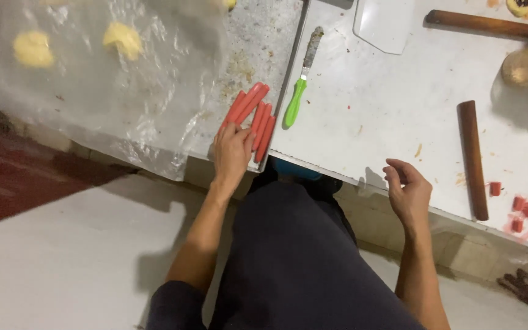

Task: Rolling out small portions of dough and wrapping them around sausages to prepare sausage rolls.

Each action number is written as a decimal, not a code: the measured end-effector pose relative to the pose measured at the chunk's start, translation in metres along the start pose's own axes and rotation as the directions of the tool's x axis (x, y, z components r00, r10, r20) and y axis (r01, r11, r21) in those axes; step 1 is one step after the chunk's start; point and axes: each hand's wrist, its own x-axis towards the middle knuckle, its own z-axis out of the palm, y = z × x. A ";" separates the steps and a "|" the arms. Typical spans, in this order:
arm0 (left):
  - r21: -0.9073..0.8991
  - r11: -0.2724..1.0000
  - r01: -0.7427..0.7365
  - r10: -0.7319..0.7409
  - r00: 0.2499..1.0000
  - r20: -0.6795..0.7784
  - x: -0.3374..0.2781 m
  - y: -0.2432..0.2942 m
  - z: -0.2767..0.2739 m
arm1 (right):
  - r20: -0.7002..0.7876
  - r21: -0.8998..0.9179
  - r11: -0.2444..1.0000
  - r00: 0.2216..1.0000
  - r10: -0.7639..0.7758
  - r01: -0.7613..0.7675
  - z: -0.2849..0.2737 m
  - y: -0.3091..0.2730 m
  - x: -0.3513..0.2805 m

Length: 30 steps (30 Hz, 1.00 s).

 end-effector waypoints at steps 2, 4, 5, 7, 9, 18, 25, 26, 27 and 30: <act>-0.102 0.993 0.061 -0.073 0.990 -0.121 0.014 0.013 -0.026 | -0.016 -0.022 0.999 0.999 -0.028 0.027 0.003 0.004 0.001; -0.071 0.996 0.051 -0.060 0.987 -0.147 0.031 0.006 -0.029 | -0.030 -0.052 0.999 0.999 -0.018 0.016 0.005 0.010 0.003; -0.042 0.998 0.049 -0.056 0.982 -0.182 0.041 0.005 -0.029 | -0.038 -0.086 0.996 0.999 -0.018 0.015 0.005 0.014 0.002; -0.075 0.997 -0.007 -0.006 0.985 -0.170 0.047 -0.007 -0.022 | -0.033 -0.085 0.996 0.999 0.010 -0.013 0.004 -0.001 -0.003; -0.106 0.993 -0.047 0.028 0.985 -0.170 0.052 -0.012 -0.031 | -0.015 -0.086 0.996 1.000 0.023 -0.024 0.004 -0.009 -0.005; 0.341 0.827 0.447 -0.318 0.872 -0.373 0.050 -0.075 -0.083 | 0.073 -0.066 0.997 0.997 0.033 -0.029 0.027 -0.018 -0.006; 0.173 0.911 0.375 -0.377 0.926 -0.025 0.039 -0.056 -0.098 | 0.110 -0.050 0.998 0.993 0.034 -0.028 0.034 -0.023 0.014; 0.123 0.913 0.390 -0.400 0.914 0.067 0.038 -0.053 -0.103 | 0.113 -0.060 0.998 0.993 0.042 -0.035 0.035 -0.026 0.015; 0.124 0.908 0.400 -0.408 0.911 0.053 0.036 -0.060 -0.097 | 0.119 -0.056 0.998 0.993 0.026 -0.019 0.034 -0.030 0.017; 0.153 0.923 0.352 -0.359 0.933 0.023 0.034 -0.068 -0.087 | 0.160 -0.076 0.996 0.986 0.051 -0.039 0.032 -0.057 0.019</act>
